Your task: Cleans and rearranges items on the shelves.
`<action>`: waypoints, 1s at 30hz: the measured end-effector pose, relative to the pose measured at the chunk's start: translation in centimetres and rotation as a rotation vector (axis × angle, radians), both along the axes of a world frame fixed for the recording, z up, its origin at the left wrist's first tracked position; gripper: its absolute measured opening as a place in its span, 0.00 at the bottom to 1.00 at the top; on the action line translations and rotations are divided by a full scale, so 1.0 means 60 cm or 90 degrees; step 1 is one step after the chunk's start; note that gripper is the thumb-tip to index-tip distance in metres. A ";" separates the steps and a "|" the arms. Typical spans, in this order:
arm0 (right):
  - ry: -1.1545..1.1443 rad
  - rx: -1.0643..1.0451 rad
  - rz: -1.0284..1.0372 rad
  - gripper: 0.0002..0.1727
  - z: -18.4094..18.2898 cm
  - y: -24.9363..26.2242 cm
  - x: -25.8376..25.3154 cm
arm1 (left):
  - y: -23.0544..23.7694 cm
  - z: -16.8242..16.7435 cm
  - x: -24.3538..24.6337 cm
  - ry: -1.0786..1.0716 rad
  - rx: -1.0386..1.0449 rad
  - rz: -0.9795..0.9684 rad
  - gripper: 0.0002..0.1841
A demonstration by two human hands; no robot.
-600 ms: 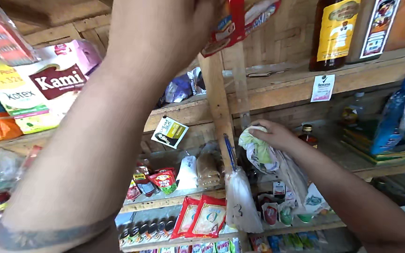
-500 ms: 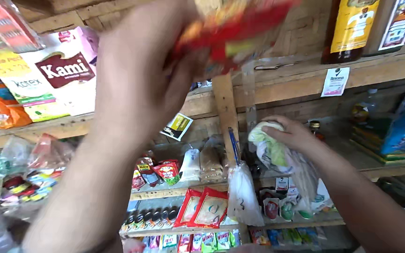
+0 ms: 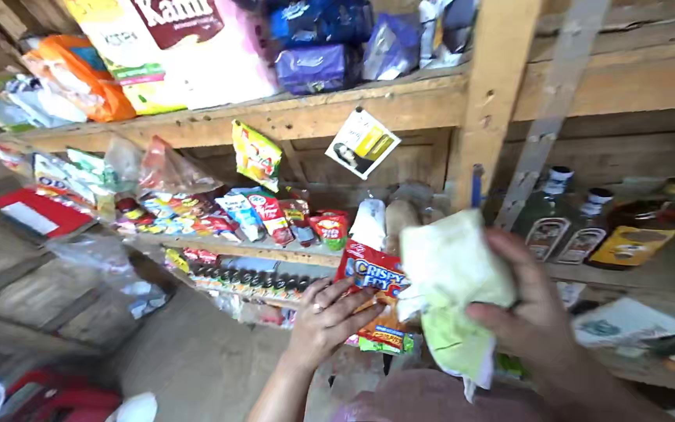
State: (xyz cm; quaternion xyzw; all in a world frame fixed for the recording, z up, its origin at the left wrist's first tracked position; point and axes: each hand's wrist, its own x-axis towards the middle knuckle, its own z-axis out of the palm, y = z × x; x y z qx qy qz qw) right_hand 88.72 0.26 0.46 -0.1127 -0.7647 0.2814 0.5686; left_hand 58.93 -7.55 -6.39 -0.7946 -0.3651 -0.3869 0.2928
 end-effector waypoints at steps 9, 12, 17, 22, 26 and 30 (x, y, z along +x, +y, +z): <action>-0.291 -0.151 0.095 0.51 -0.093 0.001 -0.200 | -0.063 -0.029 -0.083 -0.017 -0.059 -0.082 0.07; -0.214 -0.487 0.142 0.37 -0.096 -0.006 -0.265 | -0.086 -0.025 -0.122 0.016 -0.050 -0.101 0.12; -0.120 -0.760 0.422 0.32 -0.127 -0.026 -0.350 | -0.125 -0.031 -0.193 0.022 -0.034 -0.123 0.12; -0.174 -0.733 0.326 0.13 -0.107 -0.079 -0.402 | -0.176 -0.049 -0.263 0.028 0.020 -0.126 0.13; -0.226 -0.835 0.056 0.22 -0.108 -0.137 -0.432 | -0.209 -0.053 -0.311 -0.016 0.095 -0.128 0.13; -0.152 -0.755 0.242 0.24 -0.150 -0.120 -0.467 | -0.234 -0.058 -0.349 -0.081 0.138 -0.082 0.12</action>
